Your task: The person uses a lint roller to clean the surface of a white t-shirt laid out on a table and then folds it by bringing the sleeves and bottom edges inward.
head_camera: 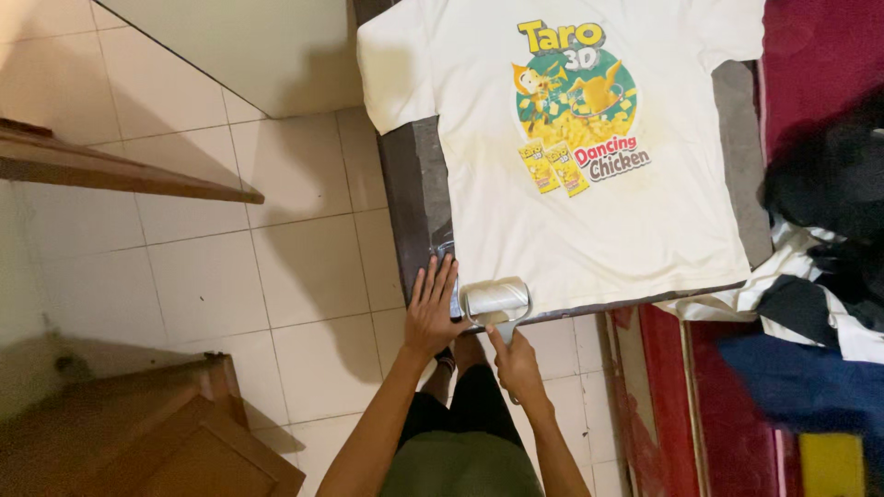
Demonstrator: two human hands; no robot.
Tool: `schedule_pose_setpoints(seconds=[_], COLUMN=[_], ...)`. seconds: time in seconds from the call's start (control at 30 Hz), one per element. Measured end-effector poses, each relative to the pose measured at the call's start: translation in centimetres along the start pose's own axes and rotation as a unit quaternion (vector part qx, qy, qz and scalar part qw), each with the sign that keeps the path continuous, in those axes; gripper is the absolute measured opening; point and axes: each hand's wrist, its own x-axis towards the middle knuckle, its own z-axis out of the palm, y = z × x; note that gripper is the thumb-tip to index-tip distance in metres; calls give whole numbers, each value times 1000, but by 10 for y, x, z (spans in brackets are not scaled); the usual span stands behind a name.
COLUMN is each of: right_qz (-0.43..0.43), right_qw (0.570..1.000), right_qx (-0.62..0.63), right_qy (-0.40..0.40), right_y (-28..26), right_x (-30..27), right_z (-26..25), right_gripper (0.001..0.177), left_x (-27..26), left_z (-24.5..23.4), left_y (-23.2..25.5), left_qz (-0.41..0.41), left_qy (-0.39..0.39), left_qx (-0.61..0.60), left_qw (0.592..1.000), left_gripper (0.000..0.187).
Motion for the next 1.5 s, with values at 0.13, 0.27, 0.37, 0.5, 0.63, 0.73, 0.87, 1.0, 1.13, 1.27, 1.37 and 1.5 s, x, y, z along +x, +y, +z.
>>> schedule_pose_setpoints(seconds=[0.13,0.27,0.37,0.5,0.63,0.73,0.87,1.0,1.13,1.27,1.37,1.5], right_qz=[-63,-338,-133,-97,-398,-200,-74,-151,-40,-7,-74,-10], right_qw=[998,940,991,995,910,980,995,988,998,999,997,1000], right_qx=[22,-33,18,24,-93,15,69,33,42,40,20,-10], right_qy=[12,33,7,-5,64,12,0,6,3,-9,4,-1], right_y=[20,32,14,3,-3,-23,-38,-29,-21,-5,11,23], right_x=[18,38,51,74,95,85,61,42,25,11,6,10], right_z=[10,19,19,20,22,19,13,9,9,9,10,12], right_gripper=[54,53,50,53,50,56,56,56,59,58,64,63], left_x=[6,7,8,7,5,2,4,3,3,2,0,-1], left_z=[1,-1,2,3,7,8,5,3,-1,-7,-8,-5], left_y=[3,5,7,1,-1,1,0,2,2,3,1,0], left_qz=[21,45,44,42,25,19,26,20,14,-2,34,40], left_qy=[38,100,116,93,82,87,99,90,61,-24,-17,-39], left_qx=[-5,-4,22,25,30,19,-12,-17,-2,-32,-15,14], left_qw=[999,994,992,994,996,996,995,996,998,999,999,998], left_gripper=[110,102,95,88,77,75,80,84,89,107,116,118])
